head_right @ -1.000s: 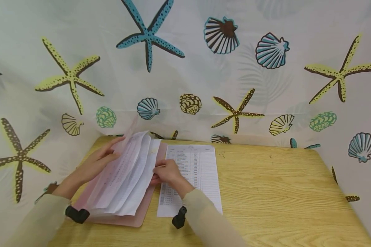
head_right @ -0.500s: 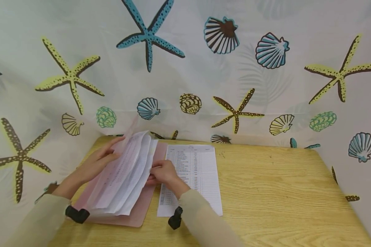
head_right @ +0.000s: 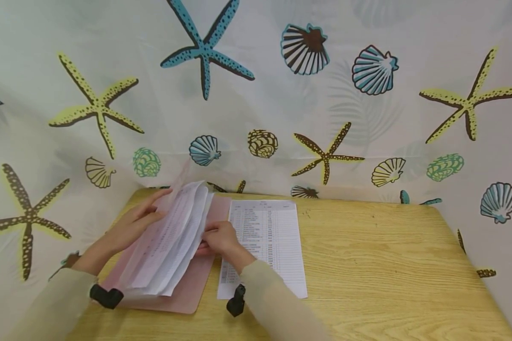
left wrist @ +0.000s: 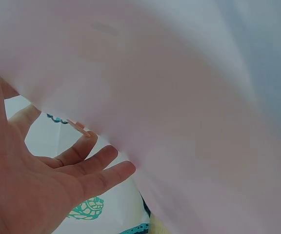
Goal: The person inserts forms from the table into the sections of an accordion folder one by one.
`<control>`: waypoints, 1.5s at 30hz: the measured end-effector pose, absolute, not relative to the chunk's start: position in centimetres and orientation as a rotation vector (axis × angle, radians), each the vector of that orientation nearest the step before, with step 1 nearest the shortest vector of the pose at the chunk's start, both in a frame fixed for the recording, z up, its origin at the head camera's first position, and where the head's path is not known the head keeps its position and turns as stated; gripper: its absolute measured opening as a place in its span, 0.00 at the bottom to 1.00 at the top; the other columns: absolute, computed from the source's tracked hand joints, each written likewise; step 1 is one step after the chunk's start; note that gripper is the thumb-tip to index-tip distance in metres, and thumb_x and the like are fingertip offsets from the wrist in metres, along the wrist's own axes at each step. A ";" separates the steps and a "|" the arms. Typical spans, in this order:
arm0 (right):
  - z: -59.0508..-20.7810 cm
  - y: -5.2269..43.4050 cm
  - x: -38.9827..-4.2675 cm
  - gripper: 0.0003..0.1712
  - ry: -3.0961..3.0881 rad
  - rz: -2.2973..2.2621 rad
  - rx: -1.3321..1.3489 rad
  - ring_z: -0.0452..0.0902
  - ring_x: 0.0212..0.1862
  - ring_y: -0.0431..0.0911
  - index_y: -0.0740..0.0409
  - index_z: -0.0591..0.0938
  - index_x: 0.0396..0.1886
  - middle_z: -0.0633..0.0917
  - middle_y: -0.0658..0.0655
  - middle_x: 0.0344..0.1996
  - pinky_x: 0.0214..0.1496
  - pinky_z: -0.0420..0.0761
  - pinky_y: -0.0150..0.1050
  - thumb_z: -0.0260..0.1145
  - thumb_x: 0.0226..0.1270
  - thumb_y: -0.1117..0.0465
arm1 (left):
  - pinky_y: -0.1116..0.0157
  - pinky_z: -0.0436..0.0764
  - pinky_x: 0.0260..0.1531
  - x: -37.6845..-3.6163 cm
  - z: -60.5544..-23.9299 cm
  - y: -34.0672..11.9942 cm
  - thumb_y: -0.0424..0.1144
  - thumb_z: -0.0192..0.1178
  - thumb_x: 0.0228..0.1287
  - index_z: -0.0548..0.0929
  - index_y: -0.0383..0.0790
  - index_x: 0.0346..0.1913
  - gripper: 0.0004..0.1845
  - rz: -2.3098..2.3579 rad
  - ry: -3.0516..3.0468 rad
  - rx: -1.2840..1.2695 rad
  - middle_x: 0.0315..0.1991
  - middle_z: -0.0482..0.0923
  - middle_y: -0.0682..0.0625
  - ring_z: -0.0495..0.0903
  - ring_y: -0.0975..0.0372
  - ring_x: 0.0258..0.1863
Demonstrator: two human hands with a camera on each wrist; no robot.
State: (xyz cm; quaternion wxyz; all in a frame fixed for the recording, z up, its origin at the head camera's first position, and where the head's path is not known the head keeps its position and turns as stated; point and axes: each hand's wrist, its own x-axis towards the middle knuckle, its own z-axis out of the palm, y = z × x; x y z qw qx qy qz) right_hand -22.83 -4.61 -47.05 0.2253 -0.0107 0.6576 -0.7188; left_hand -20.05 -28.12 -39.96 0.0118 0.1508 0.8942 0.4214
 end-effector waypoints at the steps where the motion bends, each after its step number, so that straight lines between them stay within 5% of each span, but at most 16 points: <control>1: -47.1 -4.7 -22.9 0.17 1.821 -1.980 -0.033 0.90 0.28 0.52 0.78 0.80 0.57 0.87 0.65 0.25 0.40 0.90 0.47 0.59 0.73 0.74 | 0.50 0.74 0.58 -20.0 -40.0 -28.1 0.44 0.51 0.84 0.57 0.57 0.85 0.32 1.314 2.789 0.472 0.80 0.60 0.39 0.73 0.45 0.59; 10: -47.0 -4.7 -22.9 0.17 1.831 -1.976 -0.030 0.91 0.31 0.54 0.76 0.80 0.58 0.87 0.65 0.27 0.41 0.90 0.48 0.59 0.73 0.74 | 0.50 0.75 0.59 -20.1 -39.8 -28.0 0.44 0.51 0.84 0.58 0.56 0.85 0.32 1.312 2.799 0.478 0.81 0.60 0.39 0.74 0.45 0.60; 17: -46.6 -3.8 -22.9 0.19 1.795 -1.969 -0.018 0.91 0.32 0.53 0.77 0.76 0.63 0.88 0.79 0.41 0.43 0.90 0.48 0.57 0.75 0.73 | 0.53 0.75 0.56 -20.1 -39.9 -28.1 0.44 0.52 0.84 0.57 0.56 0.85 0.33 1.302 2.806 0.465 0.79 0.62 0.39 0.73 0.46 0.58; 32: -46.4 0.5 -23.9 0.20 1.918 -1.938 0.007 0.90 0.32 0.47 0.75 0.78 0.64 0.88 0.75 0.48 0.40 0.90 0.44 0.60 0.77 0.69 | 0.57 0.76 0.52 -20.0 -40.2 -27.9 0.43 0.52 0.84 0.57 0.54 0.85 0.33 1.286 2.826 0.485 0.77 0.64 0.40 0.74 0.50 0.53; 40: -45.8 3.6 -24.6 0.22 2.019 -1.917 0.051 0.87 0.27 0.42 0.72 0.78 0.66 0.89 0.72 0.47 0.37 0.89 0.40 0.61 0.78 0.66 | 0.40 0.74 0.64 -20.1 -40.4 -27.7 0.44 0.51 0.84 0.56 0.56 0.85 0.33 1.290 2.824 0.475 0.82 0.58 0.40 0.73 0.42 0.62; 45: -45.7 5.9 -25.1 0.22 2.114 -1.883 0.091 0.90 0.31 0.47 0.70 0.79 0.66 0.89 0.70 0.48 0.38 0.90 0.42 0.63 0.77 0.64 | 0.37 0.72 0.67 -20.1 -40.4 -27.7 0.45 0.51 0.84 0.56 0.59 0.85 0.33 1.300 2.812 0.466 0.83 0.56 0.41 0.72 0.41 0.64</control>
